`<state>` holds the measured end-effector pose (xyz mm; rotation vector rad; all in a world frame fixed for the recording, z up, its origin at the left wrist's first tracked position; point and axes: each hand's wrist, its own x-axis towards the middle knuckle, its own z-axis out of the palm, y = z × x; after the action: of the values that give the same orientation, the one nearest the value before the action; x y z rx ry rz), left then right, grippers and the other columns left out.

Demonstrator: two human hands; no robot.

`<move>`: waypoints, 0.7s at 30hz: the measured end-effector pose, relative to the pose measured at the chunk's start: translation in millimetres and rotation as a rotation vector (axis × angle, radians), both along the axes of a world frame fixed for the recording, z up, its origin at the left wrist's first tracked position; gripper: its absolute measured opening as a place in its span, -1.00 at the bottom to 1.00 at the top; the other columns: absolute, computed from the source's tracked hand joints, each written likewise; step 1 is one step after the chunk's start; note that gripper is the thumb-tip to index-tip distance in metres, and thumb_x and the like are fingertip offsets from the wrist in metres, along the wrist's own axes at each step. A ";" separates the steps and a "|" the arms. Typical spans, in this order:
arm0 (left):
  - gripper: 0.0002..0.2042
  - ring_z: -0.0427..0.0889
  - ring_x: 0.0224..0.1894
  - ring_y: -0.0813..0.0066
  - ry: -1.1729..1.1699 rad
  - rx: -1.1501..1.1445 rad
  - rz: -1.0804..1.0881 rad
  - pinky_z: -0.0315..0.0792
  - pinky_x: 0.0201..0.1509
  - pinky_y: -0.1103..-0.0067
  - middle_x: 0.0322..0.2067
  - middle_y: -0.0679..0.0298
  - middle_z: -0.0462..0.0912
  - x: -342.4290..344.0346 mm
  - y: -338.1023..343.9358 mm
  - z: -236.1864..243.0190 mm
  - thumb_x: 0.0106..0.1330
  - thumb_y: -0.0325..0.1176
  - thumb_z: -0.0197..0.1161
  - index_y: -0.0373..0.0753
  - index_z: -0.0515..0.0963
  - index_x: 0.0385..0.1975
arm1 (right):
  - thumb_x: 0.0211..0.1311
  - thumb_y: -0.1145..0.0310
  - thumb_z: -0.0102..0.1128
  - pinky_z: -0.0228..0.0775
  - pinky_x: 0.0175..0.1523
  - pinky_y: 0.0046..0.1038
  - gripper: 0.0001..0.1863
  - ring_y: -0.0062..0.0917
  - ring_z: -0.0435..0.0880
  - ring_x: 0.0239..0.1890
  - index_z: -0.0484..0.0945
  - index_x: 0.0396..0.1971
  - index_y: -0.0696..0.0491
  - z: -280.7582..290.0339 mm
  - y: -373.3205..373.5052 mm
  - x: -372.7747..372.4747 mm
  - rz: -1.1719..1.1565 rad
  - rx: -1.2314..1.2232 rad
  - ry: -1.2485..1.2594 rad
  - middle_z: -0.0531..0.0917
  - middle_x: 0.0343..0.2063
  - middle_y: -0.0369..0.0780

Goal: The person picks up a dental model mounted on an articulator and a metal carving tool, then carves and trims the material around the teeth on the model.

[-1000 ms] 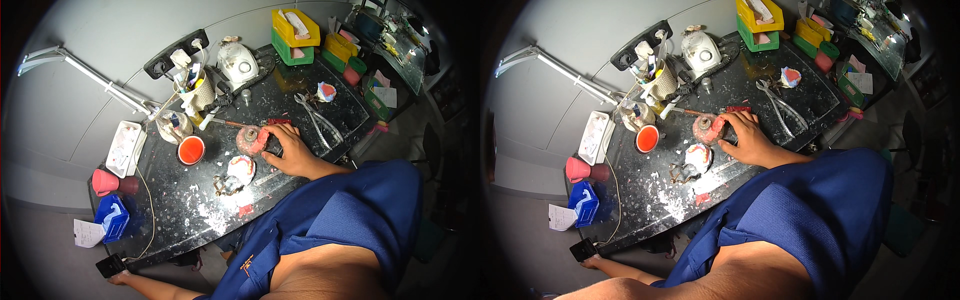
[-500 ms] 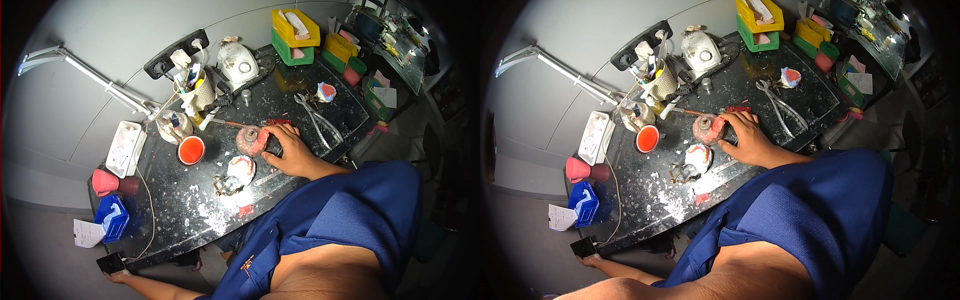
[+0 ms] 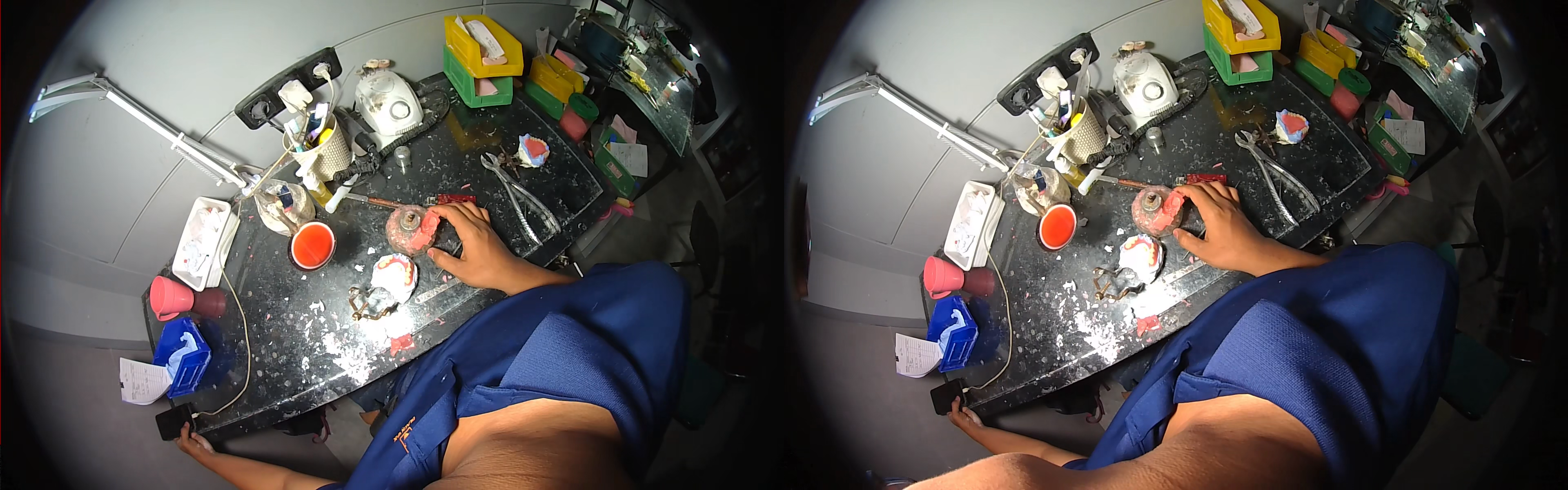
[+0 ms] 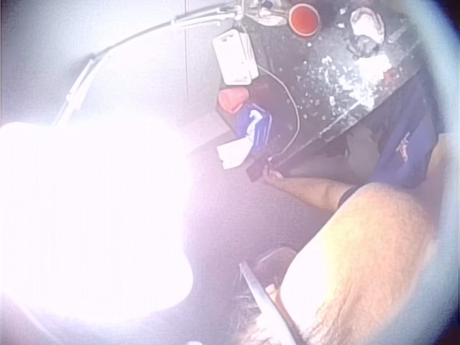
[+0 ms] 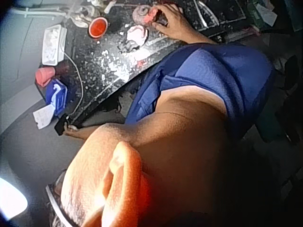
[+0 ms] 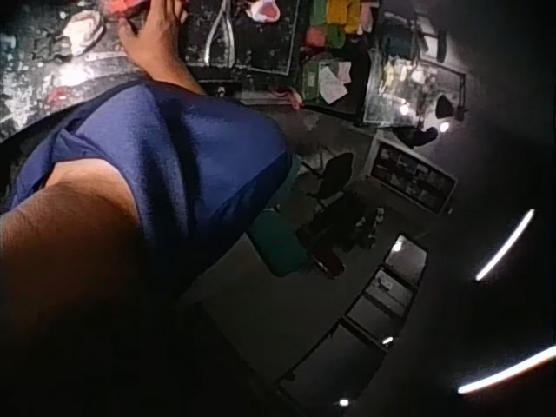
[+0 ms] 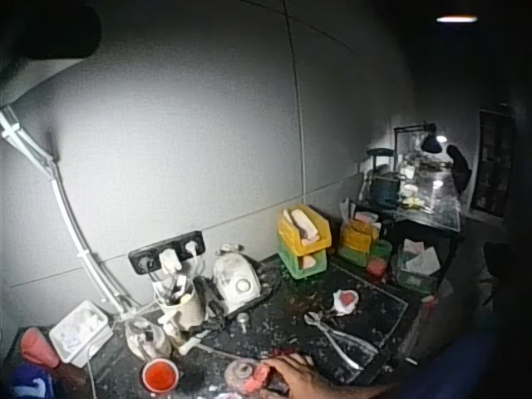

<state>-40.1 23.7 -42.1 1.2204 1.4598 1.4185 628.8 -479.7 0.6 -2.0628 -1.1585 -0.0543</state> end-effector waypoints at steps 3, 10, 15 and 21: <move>-0.65 0.39 -0.50 0.77 0.005 0.029 0.015 0.15 -0.65 0.84 -0.20 0.35 0.60 -4.1 -0.4 -2.3 0.09 -0.41 0.45 -0.28 0.60 -0.10 | 0.15 0.28 0.46 0.17 0.38 -0.15 -0.32 -0.14 0.46 0.26 0.43 0.26 0.12 -0.2 1.1 -0.5 0.008 0.004 0.004 0.56 0.14 -0.06; -0.67 0.41 -0.49 0.75 -0.233 0.012 -0.007 0.21 -0.59 0.84 -0.17 0.32 0.64 27.0 -13.3 15.3 0.18 -0.34 0.41 -0.28 0.61 -0.06 | 0.15 0.27 0.46 0.17 0.38 -0.15 -0.31 -0.15 0.46 0.26 0.42 0.27 0.12 -3.0 -1.9 0.9 -0.012 -0.012 -0.004 0.55 0.15 -0.06; -0.66 0.58 -0.36 0.60 -0.459 0.098 0.074 0.38 -0.43 0.79 -0.08 0.15 0.69 -10.8 0.6 7.0 0.31 -0.22 0.34 -0.32 0.62 -0.04 | 0.14 0.27 0.47 0.17 0.39 -0.15 -0.30 -0.14 0.45 0.27 0.42 0.27 0.12 -0.9 0.8 -0.5 0.002 -0.011 0.014 0.54 0.16 -0.05; -0.60 0.73 -0.14 0.37 -0.682 0.113 0.065 0.55 -0.22 0.70 -0.06 0.05 0.73 -6.1 0.7 9.0 0.31 -0.20 0.35 -0.37 0.60 0.02 | 0.14 0.27 0.47 0.16 0.40 -0.15 -0.30 -0.13 0.45 0.27 0.42 0.28 0.12 -1.8 -0.7 0.2 -0.008 -0.017 0.018 0.54 0.16 -0.05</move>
<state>-46.2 24.4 -33.1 0.6428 0.9572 1.7518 628.9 -480.3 -1.2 -2.0787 -1.1440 -0.0299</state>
